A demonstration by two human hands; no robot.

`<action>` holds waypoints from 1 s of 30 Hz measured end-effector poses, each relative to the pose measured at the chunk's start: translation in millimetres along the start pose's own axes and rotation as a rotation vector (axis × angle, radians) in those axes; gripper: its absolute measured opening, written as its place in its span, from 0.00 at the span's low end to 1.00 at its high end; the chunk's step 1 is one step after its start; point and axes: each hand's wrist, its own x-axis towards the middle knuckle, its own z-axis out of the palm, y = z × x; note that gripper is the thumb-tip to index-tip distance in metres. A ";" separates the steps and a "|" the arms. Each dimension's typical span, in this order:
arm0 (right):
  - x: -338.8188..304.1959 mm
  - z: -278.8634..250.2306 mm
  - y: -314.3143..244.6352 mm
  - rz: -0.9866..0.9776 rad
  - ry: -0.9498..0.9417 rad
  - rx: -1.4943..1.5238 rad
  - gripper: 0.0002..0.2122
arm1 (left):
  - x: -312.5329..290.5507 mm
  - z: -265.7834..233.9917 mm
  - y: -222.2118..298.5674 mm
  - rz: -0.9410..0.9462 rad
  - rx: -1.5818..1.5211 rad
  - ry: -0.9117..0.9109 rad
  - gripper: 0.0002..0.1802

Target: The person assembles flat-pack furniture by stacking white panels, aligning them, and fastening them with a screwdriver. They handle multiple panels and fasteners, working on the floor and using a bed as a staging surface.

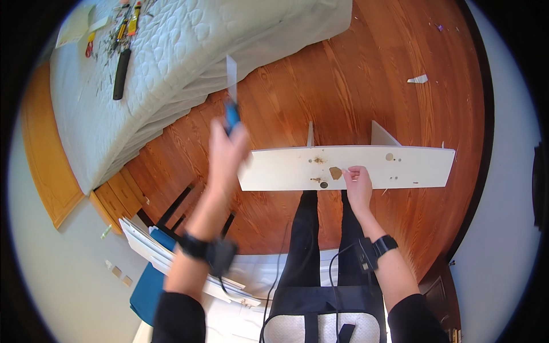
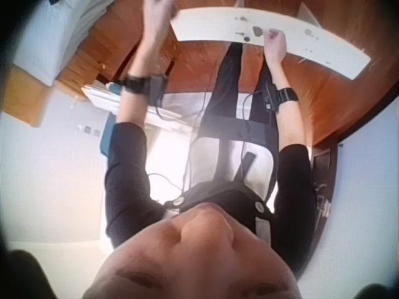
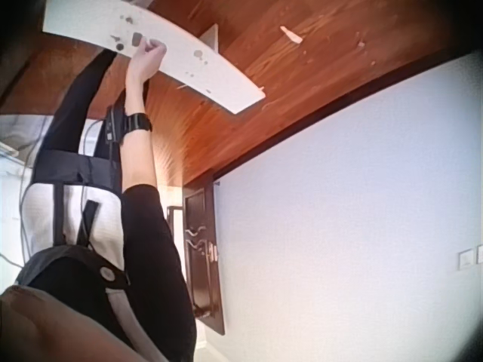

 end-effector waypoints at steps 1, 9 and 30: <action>7.0 1.3 1.6 0.015 0.067 -0.100 0.18 | -35.4 8.3 -13.7 -0.153 0.060 -0.054 0.14; 53.8 2.1 24.1 0.332 0.047 -0.280 0.34 | -140.5 66.3 -93.7 -0.241 0.551 -0.168 0.20; 54.6 4.4 22.9 0.378 0.036 -0.187 0.35 | -128.3 64.1 -79.7 -0.080 0.799 -0.175 0.21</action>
